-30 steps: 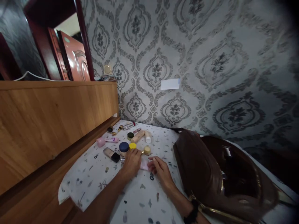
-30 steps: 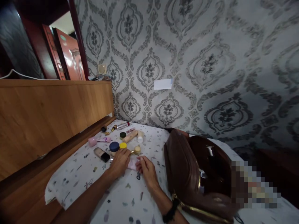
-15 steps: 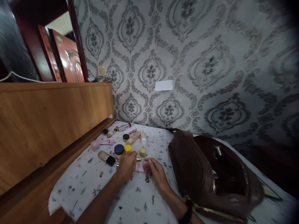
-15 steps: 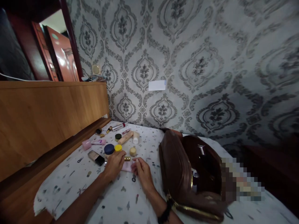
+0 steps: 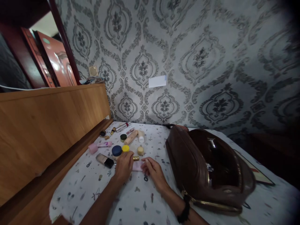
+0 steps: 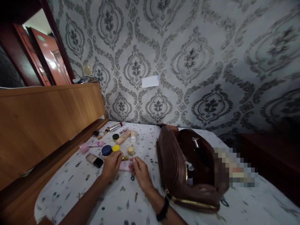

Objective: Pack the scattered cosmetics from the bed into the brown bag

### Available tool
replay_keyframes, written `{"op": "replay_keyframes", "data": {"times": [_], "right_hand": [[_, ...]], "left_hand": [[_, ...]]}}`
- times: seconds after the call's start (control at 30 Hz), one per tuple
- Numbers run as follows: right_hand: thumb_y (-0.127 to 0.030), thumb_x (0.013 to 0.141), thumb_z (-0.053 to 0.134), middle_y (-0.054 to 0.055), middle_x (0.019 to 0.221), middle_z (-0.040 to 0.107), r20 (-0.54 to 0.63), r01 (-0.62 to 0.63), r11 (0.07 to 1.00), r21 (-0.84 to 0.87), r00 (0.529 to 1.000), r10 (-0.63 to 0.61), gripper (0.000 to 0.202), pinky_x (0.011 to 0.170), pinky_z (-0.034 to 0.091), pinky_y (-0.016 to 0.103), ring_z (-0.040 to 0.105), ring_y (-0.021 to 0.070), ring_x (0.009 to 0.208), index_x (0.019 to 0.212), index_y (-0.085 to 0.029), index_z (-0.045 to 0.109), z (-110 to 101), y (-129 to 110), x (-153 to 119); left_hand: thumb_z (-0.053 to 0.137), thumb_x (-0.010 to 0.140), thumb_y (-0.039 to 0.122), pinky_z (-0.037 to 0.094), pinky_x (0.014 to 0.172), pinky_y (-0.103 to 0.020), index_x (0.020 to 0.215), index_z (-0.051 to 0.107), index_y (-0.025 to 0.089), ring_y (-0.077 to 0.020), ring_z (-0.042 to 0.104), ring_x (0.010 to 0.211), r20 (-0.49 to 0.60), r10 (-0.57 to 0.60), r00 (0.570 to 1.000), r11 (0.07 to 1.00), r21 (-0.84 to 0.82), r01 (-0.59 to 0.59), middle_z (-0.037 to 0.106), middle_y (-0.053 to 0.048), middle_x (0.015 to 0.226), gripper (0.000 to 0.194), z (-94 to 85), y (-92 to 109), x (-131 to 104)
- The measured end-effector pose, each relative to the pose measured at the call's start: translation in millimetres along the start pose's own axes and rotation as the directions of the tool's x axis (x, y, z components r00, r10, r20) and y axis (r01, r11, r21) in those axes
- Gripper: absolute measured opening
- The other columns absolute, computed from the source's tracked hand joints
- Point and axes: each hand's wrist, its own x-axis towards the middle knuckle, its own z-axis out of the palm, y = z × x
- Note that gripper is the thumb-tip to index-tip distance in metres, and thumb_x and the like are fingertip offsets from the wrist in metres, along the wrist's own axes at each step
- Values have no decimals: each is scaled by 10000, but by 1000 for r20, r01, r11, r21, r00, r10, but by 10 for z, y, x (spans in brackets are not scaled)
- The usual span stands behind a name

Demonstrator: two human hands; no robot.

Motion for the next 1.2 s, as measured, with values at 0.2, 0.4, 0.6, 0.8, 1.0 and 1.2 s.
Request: {"op": "replay_keyframes", "data": {"times": [0.2, 0.4, 0.6, 0.8, 1.0, 1.2], "right_hand": [[-742, 797, 558, 42, 672, 653, 16, 2, 999, -32, 1000, -1, 595, 477, 415, 261, 565, 138, 517, 858, -159, 660, 7, -17, -170], [-681, 835, 536, 16, 671, 624, 57, -52, 999, 3, 997, 51, 525, 456, 372, 230, 552, 114, 501, 871, -163, 618, 1, -45, -211], [-680, 849, 432, -9, 623, 581, -7, -77, 997, 7, 997, 77, 520, 422, 339, 211, 515, 105, 464, 870, -175, 553, 48, -11, 39], [-439, 918, 445, -22, 626, 568, -31, 6, 993, -114, 999, -9, 302, 456, 357, 196, 507, 88, 490, 788, -188, 552, 33, -15, -17], [-176, 926, 431, -51, 592, 547, -7, 26, 978, -208, 1000, -28, 211, 481, 364, 180, 493, 67, 458, 754, -181, 554, 2, -140, -92], [-124, 925, 442, -62, 564, 526, -9, 19, 965, -261, 1000, -22, 258, 519, 370, 182, 472, 57, 442, 683, -178, 513, -14, -212, -97]], "left_hand": [[394, 976, 203, 488, 834, -363, 974, 632, 204, -234, 636, 908, -123, -16, 992, 998, 66, 25, 706, -73, 932, 238, -153, -35, 84], [403, 954, 203, 453, 883, -350, 1033, 619, 198, -251, 624, 1030, 33, -186, 982, 949, 263, 171, 707, -87, 1042, 231, -348, -89, 591], [426, 931, 282, 450, 723, -313, 1011, 619, 204, -269, 673, 966, 238, -347, 907, 902, 350, 253, 737, -99, 1027, 223, -201, -248, 1010], [447, 893, 375, 459, 686, -338, 994, 614, 201, -318, 698, 916, 341, -422, 840, 862, 437, 256, 742, -137, 1004, 262, 1, -345, 1167], [435, 860, 389, 478, 685, -378, 1032, 584, 185, -353, 699, 944, 383, -458, 802, 826, 517, 225, 731, -173, 1033, 306, 79, -371, 1202], [386, 863, 483, 490, 718, -376, 1006, 588, 199, -337, 692, 981, 444, -409, 797, 862, 476, 177, 727, -152, 1046, 377, 76, -494, 1256]]}}
